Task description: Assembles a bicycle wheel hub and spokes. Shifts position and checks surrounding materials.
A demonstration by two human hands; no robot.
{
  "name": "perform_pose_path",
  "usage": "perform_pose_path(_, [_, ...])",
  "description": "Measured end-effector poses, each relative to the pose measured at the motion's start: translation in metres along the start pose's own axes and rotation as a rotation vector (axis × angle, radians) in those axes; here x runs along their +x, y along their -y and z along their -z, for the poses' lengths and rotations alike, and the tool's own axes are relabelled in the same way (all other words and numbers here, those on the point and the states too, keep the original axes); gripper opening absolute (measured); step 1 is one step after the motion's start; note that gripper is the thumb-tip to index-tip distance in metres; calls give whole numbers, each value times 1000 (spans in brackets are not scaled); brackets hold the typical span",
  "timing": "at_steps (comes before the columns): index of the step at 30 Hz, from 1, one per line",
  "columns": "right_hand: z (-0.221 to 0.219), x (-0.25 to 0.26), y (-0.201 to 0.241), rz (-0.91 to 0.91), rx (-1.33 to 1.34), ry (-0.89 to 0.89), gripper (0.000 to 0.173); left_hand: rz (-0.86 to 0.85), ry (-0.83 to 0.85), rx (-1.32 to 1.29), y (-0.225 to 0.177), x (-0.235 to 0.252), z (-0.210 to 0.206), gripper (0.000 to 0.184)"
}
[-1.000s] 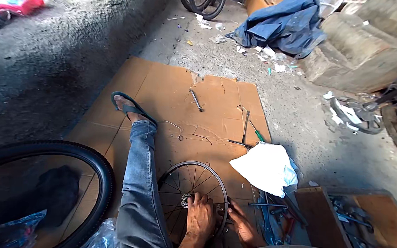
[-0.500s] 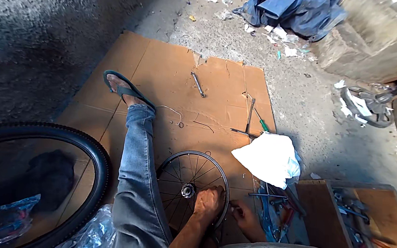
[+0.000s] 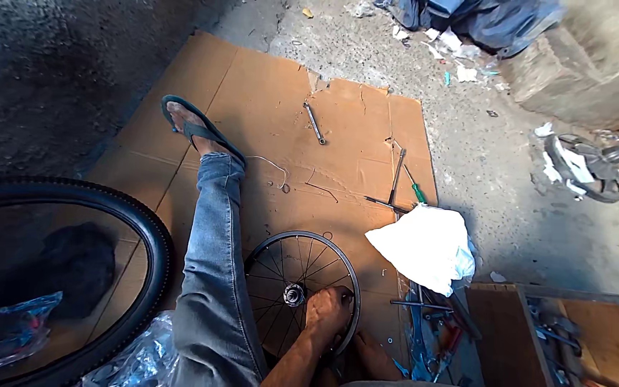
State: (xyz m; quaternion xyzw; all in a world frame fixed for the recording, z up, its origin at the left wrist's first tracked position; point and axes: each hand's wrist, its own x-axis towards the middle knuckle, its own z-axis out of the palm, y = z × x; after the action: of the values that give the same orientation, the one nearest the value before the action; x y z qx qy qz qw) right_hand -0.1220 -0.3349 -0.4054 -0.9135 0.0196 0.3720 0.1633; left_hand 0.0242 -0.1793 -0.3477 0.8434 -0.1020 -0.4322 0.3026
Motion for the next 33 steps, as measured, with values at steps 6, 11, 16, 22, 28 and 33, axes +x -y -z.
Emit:
perform_pose_path(6, [-4, 3, -4, -37, -86, -15, 29, -18, -32, -26, 1, -3, -4, 34])
perform_pose_path(11, [3, 1, -12, -119, -87, -102, 29, -21, -64, -48, 1, -5, -5, 34])
perform_pose_path(16, [18, -3, -28, -62, 426, -446, 23, -25, -95, -77, 2, -5, -5, 34])
perform_pose_path(22, [61, 5, -8, 90, 1071, -583, 19, -34, -101, -91, 4, -4, -7, 33])
perform_pose_path(28, [73, 24, -1, 130, 1134, -515, 19, -63, -106, -116, 6, -4, -6, 33])
perform_pose_path(33, [78, 29, 2, 139, 1034, -511, 17, -55, -109, -123, 6, -3, -5, 32])
